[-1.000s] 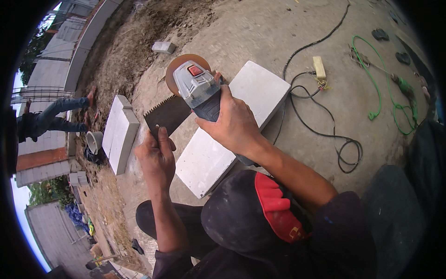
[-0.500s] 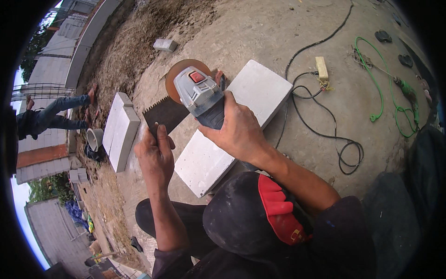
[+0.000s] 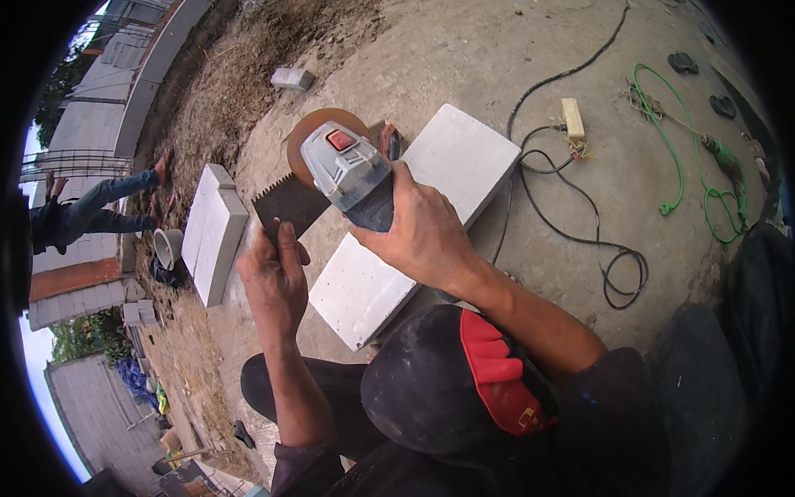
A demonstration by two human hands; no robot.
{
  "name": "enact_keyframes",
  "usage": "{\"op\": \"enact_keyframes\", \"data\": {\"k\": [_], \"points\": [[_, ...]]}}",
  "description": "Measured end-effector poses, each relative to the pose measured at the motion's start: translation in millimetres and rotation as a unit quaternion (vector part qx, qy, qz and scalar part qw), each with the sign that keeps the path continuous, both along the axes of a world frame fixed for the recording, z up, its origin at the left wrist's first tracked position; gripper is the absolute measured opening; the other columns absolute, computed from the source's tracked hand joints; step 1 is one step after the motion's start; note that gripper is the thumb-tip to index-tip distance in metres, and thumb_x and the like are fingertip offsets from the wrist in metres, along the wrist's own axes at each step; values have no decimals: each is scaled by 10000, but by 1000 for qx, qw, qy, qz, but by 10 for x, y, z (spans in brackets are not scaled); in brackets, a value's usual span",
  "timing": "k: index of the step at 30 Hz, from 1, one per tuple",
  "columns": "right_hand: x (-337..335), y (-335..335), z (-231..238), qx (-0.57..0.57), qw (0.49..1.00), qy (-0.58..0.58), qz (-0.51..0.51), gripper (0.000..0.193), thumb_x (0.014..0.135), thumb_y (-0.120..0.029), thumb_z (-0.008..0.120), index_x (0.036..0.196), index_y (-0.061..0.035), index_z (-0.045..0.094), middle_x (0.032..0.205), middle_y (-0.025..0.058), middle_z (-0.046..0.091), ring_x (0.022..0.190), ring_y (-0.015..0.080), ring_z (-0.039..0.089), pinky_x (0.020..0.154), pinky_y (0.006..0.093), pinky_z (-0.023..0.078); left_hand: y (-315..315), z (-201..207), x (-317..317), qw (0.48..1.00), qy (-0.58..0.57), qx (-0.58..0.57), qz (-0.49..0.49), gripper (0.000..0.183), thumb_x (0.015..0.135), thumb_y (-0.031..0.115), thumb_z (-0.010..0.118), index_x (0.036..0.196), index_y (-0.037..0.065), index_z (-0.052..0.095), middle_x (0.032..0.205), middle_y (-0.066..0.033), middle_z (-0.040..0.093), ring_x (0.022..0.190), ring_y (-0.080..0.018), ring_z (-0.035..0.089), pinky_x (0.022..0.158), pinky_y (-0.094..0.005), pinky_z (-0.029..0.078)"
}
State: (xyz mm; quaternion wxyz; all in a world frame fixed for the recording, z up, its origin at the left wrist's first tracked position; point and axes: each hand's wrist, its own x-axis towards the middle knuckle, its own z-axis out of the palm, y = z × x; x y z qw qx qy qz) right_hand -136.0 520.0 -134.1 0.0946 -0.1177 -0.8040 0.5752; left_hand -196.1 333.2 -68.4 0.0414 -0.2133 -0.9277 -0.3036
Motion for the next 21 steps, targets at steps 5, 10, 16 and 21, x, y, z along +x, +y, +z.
{"op": "enact_keyframes", "data": {"k": [5, 10, 16, 21], "points": [[-7, 4, 2, 6, 1000, -7, 2, 517, 829, -181, 843, 1179, 49, 540, 1012, 206, 765, 997, 384, 752, 896, 450, 575, -38, -40, -16, 1000, -1, 4, -7, 165, 1030, 49, 599, 900, -51, 585, 578, -172, 534, 467, -246, 519, 490, -372, 402], [-2, 11, 28, -3, 1000, -14, 4, 529, 825, -193, 846, 1174, 57, 536, 1010, 227, 754, 1000, 407, 743, 885, 457, 572, -66, -59, -32, 1000, -1, 6, -13, 178, 1024, 47, 607, 880, -54, 579, 580, -171, 536, 465, -243, 505, 491, -377, 398], [-70, 8, 41, 0, 1000, 11, -3, 561, 810, -207, 857, 1177, 68, 533, 985, 274, 733, 981, 438, 736, 864, 468, 568, -59, -24, -20, 1000, -8, 9, -17, 199, 1032, 58, 599, 868, -50, 573, 579, -174, 533, 463, -247, 495, 488, -376, 398], [-99, -10, 71, -5, 1000, 13, -28, 561, 804, -204, 862, 1169, 67, 534, 964, 284, 728, 972, 440, 736, 852, 467, 568, 6, -29, 11, 1000, -6, 14, 19, 209, 1036, 71, 599, 859, -35, 567, 557, -162, 509, 448, -228, 466, 480, -377, 386]]}}
